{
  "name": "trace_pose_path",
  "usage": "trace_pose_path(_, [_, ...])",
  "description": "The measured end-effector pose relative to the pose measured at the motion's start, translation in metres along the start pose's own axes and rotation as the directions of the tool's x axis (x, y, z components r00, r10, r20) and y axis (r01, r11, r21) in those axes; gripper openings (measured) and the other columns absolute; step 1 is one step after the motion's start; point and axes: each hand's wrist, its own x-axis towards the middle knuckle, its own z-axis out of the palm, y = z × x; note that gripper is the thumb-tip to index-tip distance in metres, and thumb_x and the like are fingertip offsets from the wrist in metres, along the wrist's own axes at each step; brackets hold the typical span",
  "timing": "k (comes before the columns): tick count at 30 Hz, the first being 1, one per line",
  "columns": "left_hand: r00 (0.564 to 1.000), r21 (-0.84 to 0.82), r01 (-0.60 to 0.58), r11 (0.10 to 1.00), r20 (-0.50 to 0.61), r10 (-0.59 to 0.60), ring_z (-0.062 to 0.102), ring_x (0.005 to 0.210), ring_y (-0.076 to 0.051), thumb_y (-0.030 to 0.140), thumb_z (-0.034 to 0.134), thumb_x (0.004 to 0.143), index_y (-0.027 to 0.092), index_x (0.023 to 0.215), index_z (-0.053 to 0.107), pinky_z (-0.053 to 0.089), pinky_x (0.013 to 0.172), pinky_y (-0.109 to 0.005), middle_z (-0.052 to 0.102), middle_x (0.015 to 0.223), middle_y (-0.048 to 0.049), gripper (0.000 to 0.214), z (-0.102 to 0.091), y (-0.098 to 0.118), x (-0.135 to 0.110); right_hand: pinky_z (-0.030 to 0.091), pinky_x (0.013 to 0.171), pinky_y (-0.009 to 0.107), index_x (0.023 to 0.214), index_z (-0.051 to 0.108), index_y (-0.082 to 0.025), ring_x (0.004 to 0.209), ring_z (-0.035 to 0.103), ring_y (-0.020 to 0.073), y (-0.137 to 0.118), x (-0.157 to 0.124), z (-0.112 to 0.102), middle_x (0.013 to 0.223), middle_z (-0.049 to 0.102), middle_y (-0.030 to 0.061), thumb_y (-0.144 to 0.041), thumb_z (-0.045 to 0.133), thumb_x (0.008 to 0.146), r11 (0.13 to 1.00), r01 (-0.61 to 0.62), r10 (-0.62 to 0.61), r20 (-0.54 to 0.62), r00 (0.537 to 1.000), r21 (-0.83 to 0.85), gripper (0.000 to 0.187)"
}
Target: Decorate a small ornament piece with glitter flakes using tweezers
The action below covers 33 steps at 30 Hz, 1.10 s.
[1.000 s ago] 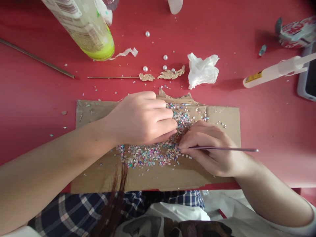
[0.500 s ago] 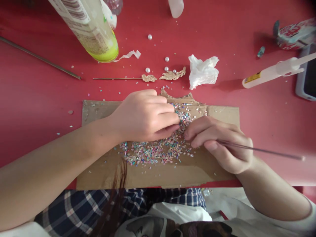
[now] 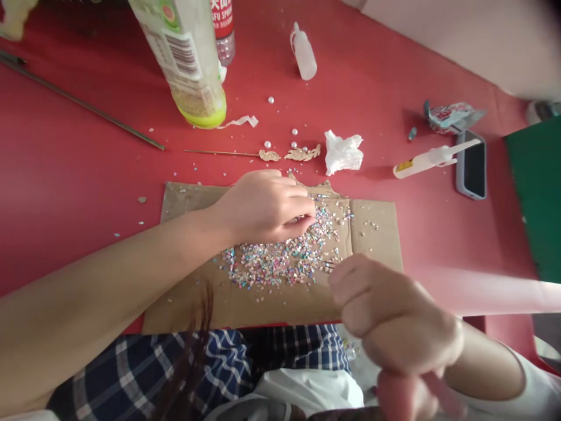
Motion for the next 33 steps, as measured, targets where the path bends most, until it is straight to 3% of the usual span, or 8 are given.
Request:
trace_pose_path(1, [1.000, 0.003, -0.001, 1.000, -0.001, 0.001, 0.059, 0.065, -0.012, 0.026, 0.055, 0.102, 0.022, 0.081, 0.070, 0.038, 0.065, -0.030, 0.073, 0.075, 0.0055, 0.026, 0.001, 0.000, 0.000, 0.023, 0.054, 0.034, 0.057, 0.015, -0.021, 0.050, 0.018, 0.0128, 0.001, 0.003, 0.007, 0.053, 0.015, -0.0070, -0.047, 0.040, 0.113, 0.994, 0.035, -0.029, -0.054, 0.998, 0.107, 0.066])
trace_pose_path(4, [1.000, 0.024, -0.003, 1.000, 0.002, 0.003, 0.058, 0.064, -0.013, 0.028, 0.055, 0.103, 0.022, 0.080, 0.070, 0.037, 0.063, -0.031, 0.072, 0.073, 0.0046, 0.028, 0.002, 0.000, -0.001, 0.023, 0.052, 0.033, 0.053, 0.027, -0.021, 0.049, 0.023, 0.0110, 0.012, 0.008, 0.025, 0.052, 0.026, -0.0082, -0.043, 0.061, 0.106, 0.989, 0.066, -0.065, -0.006, 0.998, 0.135, 0.066])
trace_pose_path(9, [1.000, 0.040, -0.005, 0.999, 0.030, 0.004, 0.057, 0.063, -0.014, 0.030, 0.053, 0.104, 0.022, 0.080, 0.070, 0.037, 0.062, -0.033, 0.070, 0.071, 0.0041, 0.030, 0.002, 0.000, -0.001, 0.022, 0.050, 0.033, 0.050, 0.037, -0.021, 0.049, 0.030, 0.0117, 0.022, 0.005, 0.040, 0.047, 0.036, -0.0064, -0.038, 0.055, 0.108, 0.993, 0.103, -0.107, 0.073, 0.992, 0.057, 0.063])
trace_pose_path(13, [0.999, 0.048, -0.029, 0.998, 0.028, 0.028, 0.056, 0.062, -0.015, 0.029, 0.052, 0.104, 0.022, 0.079, 0.069, 0.036, 0.062, -0.034, 0.068, 0.070, 0.0035, 0.031, 0.001, 0.000, -0.002, 0.018, 0.049, 0.033, 0.048, 0.041, -0.022, 0.048, 0.030, 0.0126, 0.015, 0.003, 0.044, 0.046, 0.036, -0.0066, -0.041, 0.069, 0.099, 0.984, 0.152, -0.141, 0.117, 0.983, -0.090, 0.061])
trace_pose_path(18, [0.998, 0.064, -0.037, 0.997, 0.045, 0.034, 0.056, 0.063, -0.015, 0.030, 0.052, 0.105, 0.022, 0.080, 0.070, 0.034, 0.062, -0.033, 0.068, 0.070, 0.0027, 0.031, 0.000, 0.001, -0.002, 0.015, 0.049, 0.031, 0.048, 0.038, -0.023, 0.045, 0.027, 0.0116, 0.014, 0.007, 0.049, 0.043, 0.032, -0.0079, -0.052, 0.078, 0.090, 0.911, 0.246, -0.209, 0.144, 0.967, -0.330, 0.064])
trace_pose_path(23, [0.998, 0.060, -0.043, 0.997, 0.052, 0.040, 0.055, 0.064, -0.016, 0.029, 0.052, 0.105, 0.021, 0.080, 0.069, 0.034, 0.063, -0.035, 0.066, 0.068, 0.0015, 0.031, -0.001, 0.002, -0.002, 0.018, 0.048, 0.031, 0.049, 0.039, -0.024, 0.044, 0.029, 0.0119, 0.023, 0.004, 0.056, 0.043, 0.035, -0.0081, -0.071, 0.079, 0.080, 0.914, 0.243, -0.202, 0.154, 0.967, -0.326, 0.069])
trace_pose_path(33, [0.991, 0.035, -0.015, 0.999, 0.131, 0.011, 0.054, 0.067, -0.017, 0.029, 0.050, 0.106, 0.022, 0.081, 0.068, 0.033, 0.064, -0.037, 0.064, 0.070, 0.0002, 0.032, -0.004, 0.003, -0.001, 0.016, 0.047, 0.031, 0.050, 0.038, -0.025, 0.043, 0.028, 0.0109, 0.025, 0.006, 0.057, 0.042, 0.033, -0.0088, -0.069, 0.078, 0.083, 0.913, 0.247, -0.209, 0.146, 0.967, -0.325, 0.069])
